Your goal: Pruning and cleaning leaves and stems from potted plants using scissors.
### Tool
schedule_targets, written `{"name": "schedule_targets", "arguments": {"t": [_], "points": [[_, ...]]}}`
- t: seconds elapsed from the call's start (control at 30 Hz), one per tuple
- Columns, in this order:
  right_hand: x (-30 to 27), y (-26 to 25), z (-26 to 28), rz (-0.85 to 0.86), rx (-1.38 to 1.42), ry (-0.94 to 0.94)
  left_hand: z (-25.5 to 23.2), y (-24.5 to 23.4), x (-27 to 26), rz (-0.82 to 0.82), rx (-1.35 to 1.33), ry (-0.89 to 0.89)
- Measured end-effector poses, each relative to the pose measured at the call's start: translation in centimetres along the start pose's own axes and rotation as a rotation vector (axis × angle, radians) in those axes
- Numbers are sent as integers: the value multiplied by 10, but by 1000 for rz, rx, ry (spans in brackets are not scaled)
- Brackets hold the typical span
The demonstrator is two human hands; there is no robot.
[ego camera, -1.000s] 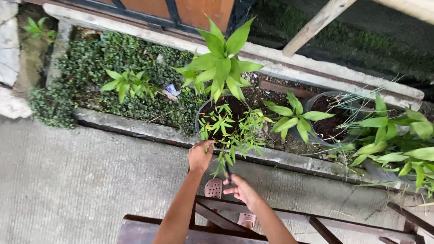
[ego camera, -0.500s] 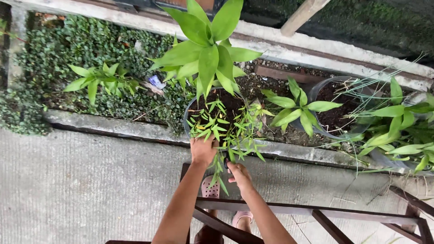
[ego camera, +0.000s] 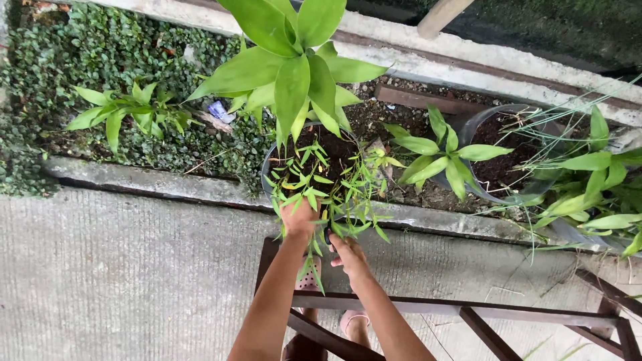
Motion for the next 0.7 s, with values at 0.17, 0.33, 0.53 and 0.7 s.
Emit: {"name": "schedule_targets", "arguments": {"t": [0.17,0.33,0.53,0.7], "points": [[5,13,1,76,45,81,20,20,6,-64,-137,120],[12,23,-1,127,182,116,27,24,10,-98,-179,181],[35,33,-5,59,167,-98,15,-12,2,5,-191,55],[34,24,20,46,149,138,16,-2,8,44,-193,-26]]}}
Point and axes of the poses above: each hand's wrist, its own x-axis towards the middle knuckle, its own y-axis out of the palm, z = x × y, the point moved 1 cm from there along x, towards the middle knuckle, and after that the axes turned 11 degrees about -y, right-handed, at the moved point
